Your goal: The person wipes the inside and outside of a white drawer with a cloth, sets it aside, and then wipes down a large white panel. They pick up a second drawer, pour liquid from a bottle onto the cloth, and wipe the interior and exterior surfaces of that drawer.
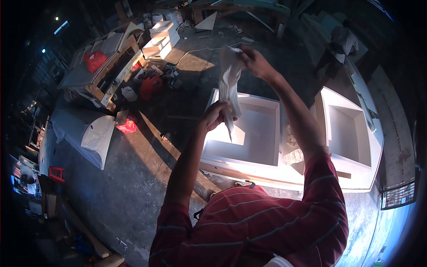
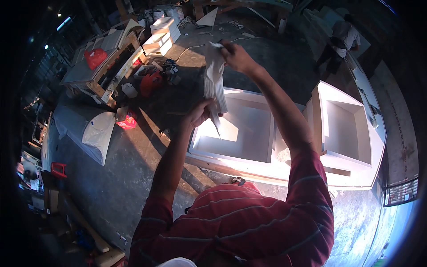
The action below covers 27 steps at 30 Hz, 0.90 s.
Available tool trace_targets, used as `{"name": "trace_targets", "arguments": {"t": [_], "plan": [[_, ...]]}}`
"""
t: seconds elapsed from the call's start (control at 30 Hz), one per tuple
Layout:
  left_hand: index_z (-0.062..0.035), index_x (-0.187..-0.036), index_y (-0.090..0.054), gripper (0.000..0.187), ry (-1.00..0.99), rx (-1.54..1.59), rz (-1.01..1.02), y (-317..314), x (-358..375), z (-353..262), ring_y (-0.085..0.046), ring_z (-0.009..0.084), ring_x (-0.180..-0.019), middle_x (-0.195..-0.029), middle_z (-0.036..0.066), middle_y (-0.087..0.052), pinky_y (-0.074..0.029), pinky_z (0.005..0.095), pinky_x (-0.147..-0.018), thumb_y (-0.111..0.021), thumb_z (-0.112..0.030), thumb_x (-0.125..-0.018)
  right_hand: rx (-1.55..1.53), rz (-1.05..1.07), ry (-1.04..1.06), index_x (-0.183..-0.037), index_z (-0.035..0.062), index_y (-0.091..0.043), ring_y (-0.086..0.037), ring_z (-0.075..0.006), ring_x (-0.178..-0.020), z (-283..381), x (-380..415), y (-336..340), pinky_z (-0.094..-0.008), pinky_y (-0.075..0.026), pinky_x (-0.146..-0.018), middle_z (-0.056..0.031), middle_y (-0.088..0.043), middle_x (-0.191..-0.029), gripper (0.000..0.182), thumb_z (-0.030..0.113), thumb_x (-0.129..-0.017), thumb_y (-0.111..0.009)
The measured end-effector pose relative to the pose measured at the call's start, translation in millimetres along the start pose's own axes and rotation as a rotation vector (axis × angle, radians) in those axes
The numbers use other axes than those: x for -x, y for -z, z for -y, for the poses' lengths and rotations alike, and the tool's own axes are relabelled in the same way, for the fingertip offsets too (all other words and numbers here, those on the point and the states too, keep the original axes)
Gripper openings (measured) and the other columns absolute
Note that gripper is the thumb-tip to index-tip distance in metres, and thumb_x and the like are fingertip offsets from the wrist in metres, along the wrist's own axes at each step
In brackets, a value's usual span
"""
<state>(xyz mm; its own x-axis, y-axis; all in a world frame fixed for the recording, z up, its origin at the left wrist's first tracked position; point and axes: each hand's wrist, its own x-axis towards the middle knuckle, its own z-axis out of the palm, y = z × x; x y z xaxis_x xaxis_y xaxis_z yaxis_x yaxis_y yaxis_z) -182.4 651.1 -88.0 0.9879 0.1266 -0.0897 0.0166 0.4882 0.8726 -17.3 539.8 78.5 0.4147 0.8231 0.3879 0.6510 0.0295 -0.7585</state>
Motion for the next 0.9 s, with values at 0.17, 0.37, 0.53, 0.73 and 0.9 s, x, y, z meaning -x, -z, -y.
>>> {"name": "trace_targets", "arguments": {"t": [0.17, 0.37, 0.53, 0.73, 0.9], "plan": [[0.0015, -0.13, -0.039, 0.084, -0.137, 0.696, 0.356, -3.5, 10.3, -29.0, -0.057, 0.0415, -0.102, -0.115, 0.023, -0.054, -0.041, 0.0563, -0.095, -0.036, -0.067, -0.081, 0.755, 0.466, 0.329, -0.112, 0.0093, -0.057, -0.063, -0.0351, -0.083, 41.7, 68.7, -26.7, -0.0436, -0.049, -0.081, -0.0195, -0.064, -0.09, 0.031, 0.013, -0.081, -0.053], [-0.0036, -0.12, -0.051, 0.056, 0.031, 0.232, -0.075, 16.9, 3.0, -16.8, -0.062, 0.0244, -0.093, -0.105, 0.013, -0.061, -0.051, 0.0373, -0.082, -0.05, -0.049, -0.087, 0.486, 0.256, 0.606, -0.122, 0.0065, -0.052, -0.043, -0.0318, -0.123, -13.1, 115.3, -52.3, -0.0393, -0.034, -0.103, -0.0184, -0.042, -0.133, 0.049, 0.022, -0.077, -0.065], [-0.0047, -0.121, -0.05, 0.048, -0.009, 0.298, -0.071, -16.9, 6.5, -13.5, -0.062, 0.0241, -0.093, -0.108, 0.011, -0.06, -0.051, 0.0376, -0.082, -0.05, -0.041, -0.089, -0.576, -0.138, -0.173, -0.123, -0.0048, -0.047, -0.049, -0.0258, -0.114, -61.4, 128.2, -92.6, -0.0351, -0.04, -0.097, -0.0176, -0.049, -0.124, 0.06, 0.038, -0.084, -0.064], [-0.0072, -0.114, -0.054, 0.043, 0.005, 0.383, -0.248, -9.7, 1.5, -7.1, -0.059, 0.0203, -0.1, -0.108, 0.007, -0.061, -0.048, 0.0359, -0.088, -0.057, -0.04, -0.088, -0.946, -0.043, -0.556, -0.105, -0.0021, -0.055, -0.059, -0.0129, -0.081, -49.8, 143.6, -99.5, -0.0298, -0.049, -0.078, -0.0051, -0.061, -0.092, 0.037, 0.032, -0.092, -0.055], [-0.0048, -0.118, -0.052, 0.038, -0.035, 0.495, -0.192, 8.5, 0.6, 19.3, -0.056, 0.0212, -0.109, -0.116, 0.01, -0.058, -0.045, 0.0376, -0.094, -0.05, -0.033, -0.093, -0.676, -0.213, -0.631, -0.115, -0.0035, -0.052, -0.059, -0.0185, -0.084, -80.5, 151.3, -99.0, -0.0318, -0.048, -0.082, -0.0122, -0.062, -0.096, 0.047, 0.037, -0.092, -0.053]]}}
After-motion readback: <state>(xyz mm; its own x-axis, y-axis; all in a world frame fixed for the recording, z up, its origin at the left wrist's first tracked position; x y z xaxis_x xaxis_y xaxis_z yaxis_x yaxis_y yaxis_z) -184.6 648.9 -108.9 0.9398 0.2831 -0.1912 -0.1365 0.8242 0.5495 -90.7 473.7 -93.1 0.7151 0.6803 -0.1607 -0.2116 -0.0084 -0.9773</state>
